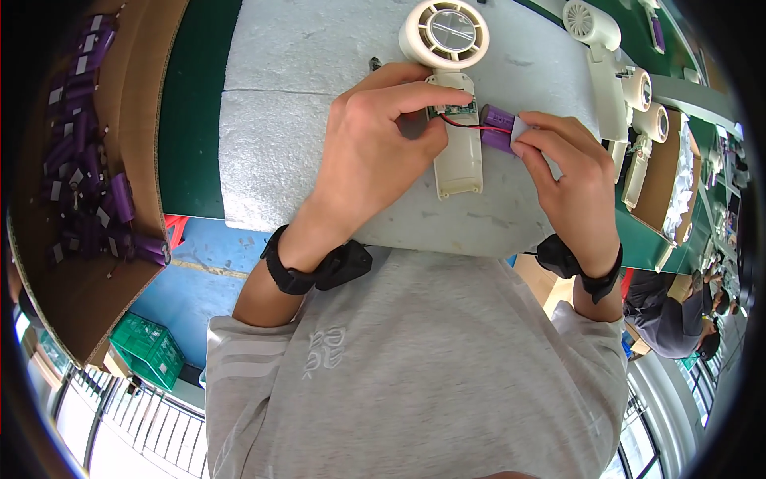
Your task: Assemble a portable handheld fan by installing the internal circuit board and rechargeable battery.
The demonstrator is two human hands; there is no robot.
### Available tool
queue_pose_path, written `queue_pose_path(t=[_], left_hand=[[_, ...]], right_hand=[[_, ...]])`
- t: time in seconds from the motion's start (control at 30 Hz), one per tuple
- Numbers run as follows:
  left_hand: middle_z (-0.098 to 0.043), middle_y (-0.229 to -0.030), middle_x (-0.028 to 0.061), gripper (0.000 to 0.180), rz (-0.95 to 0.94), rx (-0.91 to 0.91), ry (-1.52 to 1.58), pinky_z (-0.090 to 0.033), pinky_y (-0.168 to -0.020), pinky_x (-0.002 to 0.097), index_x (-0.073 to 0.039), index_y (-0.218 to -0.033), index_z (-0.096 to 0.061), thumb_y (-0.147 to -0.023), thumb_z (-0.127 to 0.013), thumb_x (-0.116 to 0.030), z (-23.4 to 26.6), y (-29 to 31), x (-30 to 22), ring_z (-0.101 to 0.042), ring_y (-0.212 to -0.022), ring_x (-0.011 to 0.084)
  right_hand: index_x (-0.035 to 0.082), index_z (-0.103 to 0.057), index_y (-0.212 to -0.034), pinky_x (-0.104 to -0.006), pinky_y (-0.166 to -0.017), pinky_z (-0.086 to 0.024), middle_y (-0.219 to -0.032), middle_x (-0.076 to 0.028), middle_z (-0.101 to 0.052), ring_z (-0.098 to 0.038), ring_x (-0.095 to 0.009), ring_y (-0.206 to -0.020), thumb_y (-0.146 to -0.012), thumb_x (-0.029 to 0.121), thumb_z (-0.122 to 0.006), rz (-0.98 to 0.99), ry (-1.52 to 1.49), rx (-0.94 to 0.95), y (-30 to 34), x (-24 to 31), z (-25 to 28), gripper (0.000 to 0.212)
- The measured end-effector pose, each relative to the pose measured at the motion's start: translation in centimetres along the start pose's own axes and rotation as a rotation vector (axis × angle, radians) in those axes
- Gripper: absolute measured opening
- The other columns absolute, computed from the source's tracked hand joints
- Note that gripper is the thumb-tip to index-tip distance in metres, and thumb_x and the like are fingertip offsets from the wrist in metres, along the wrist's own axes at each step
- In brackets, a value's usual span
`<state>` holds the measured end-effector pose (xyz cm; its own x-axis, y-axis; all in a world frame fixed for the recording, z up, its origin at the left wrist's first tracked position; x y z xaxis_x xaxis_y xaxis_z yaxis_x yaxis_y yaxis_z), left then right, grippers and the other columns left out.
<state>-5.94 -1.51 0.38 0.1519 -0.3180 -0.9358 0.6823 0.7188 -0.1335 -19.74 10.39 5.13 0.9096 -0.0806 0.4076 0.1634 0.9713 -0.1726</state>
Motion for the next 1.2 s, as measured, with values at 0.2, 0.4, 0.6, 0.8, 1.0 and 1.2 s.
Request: queue_pose_path(t=[0.2, 0.4, 0.6, 0.8, 1.0, 1.2], left_hand=[[-0.068, -0.099, 0.0071, 0.033, 0.01, 0.009, 0.018, -0.054, -0.067, 0.028, -0.013, -0.097, -0.076, -0.07, -0.066, 0.004, -0.1, -0.1, 0.2, -0.066, -0.075, 0.0184], [-0.066, -0.109, 0.0073, 0.035, 0.002, 0.057, -0.02, -0.053, -0.071, 0.0223, -0.011, -0.103, -0.075, -0.074, -0.065, 0.007, 0.2, 0.1, -0.1, -0.064, -0.081, 0.0103], [-0.067, -0.111, 0.0085, 0.036, 0.004, 0.102, -0.029, -0.054, -0.071, 0.0227, -0.012, -0.103, -0.075, -0.074, -0.067, 0.006, 0.1, -0.5, -0.4, -0.066, -0.082, 0.0118], [-0.068, -0.11, 0.0095, 0.036, -0.003, 0.098, -0.073, -0.055, -0.073, 0.024, -0.013, -0.104, -0.075, -0.073, -0.072, 0.004, 0.5, -0.3, -0.6, -0.067, -0.082, 0.0136], [-0.068, -0.111, 0.011, 0.037, -0.084, 0.098, -0.116, -0.057, -0.073, 0.0273, -0.014, -0.104, -0.075, -0.071, -0.076, 0.0, 0.5, -0.4, -0.8, -0.07, -0.085, 0.0178], [-0.069, -0.11, 0.012, 0.036, -0.206, 0.084, -0.222, -0.059, -0.07, 0.0297, -0.015, -0.103, -0.076, -0.069, -0.078, -0.004, 0.5, -0.3, -1.3, -0.071, -0.082, 0.0219]], right_hand=[[-0.001, -0.057, -0.089, -0.037, -0.072, -0.049, -0.102, -0.012, -0.06, -0.06, -0.028, -0.087, -0.075, -0.005, -0.066, 0.038, 0.187, 0.092, -0.2, 0.7, -1.2, 0.018], [0.0, -0.055, -0.09, -0.0389, -0.066, -0.049, -0.095, -0.013, -0.055, -0.057, -0.029, -0.083, -0.078, -0.001, -0.06, 0.156, 0.268, -0.009, -1.1, -1.6, -0.1, 0.013], [0.003, -0.059, -0.111, -0.0367, -0.079, -0.05, -0.101, -0.013, -0.061, -0.061, -0.033, -0.09, -0.083, 0.01, -0.069, -0.55, 0.296, -0.498, -2.3, -6.9, 8.8, 0.03], [0.007, -0.059, -0.119, -0.0341, -0.079, -0.051, -0.109, -0.011, -0.063, -0.063, -0.027, -0.091, -0.073, 0.006, -0.078, 0.176, -0.066, 0.175, -2.1, -1.0, -1.2, 0.051], [0.006, -0.046, -0.136, -0.0328, -0.077, -0.054, -0.11, -0.012, -0.061, -0.064, -0.021, -0.097, -0.074, 0.0, -0.075, -0.272, -0.773, 0.604, -0.8, -0.7, -1.9, 0.069], [0.002, -0.041, -0.139, -0.0326, -0.08, -0.054, -0.117, -0.012, -0.057, -0.063, -0.022, -0.103, -0.072, -0.001, -0.073, -0.424, -1.35, 0.659, 1.0, 0.2, -2.7, 0.075]])
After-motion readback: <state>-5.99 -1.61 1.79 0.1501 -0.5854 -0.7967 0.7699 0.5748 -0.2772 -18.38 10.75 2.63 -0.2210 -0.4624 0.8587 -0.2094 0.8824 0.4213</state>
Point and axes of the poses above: each hand's wrist, its own y-axis away from the middle knuckle, its own z-axis out of the back of the hand, x = y × z, the point moved 6 cm from there along -y, towards the middle knuckle
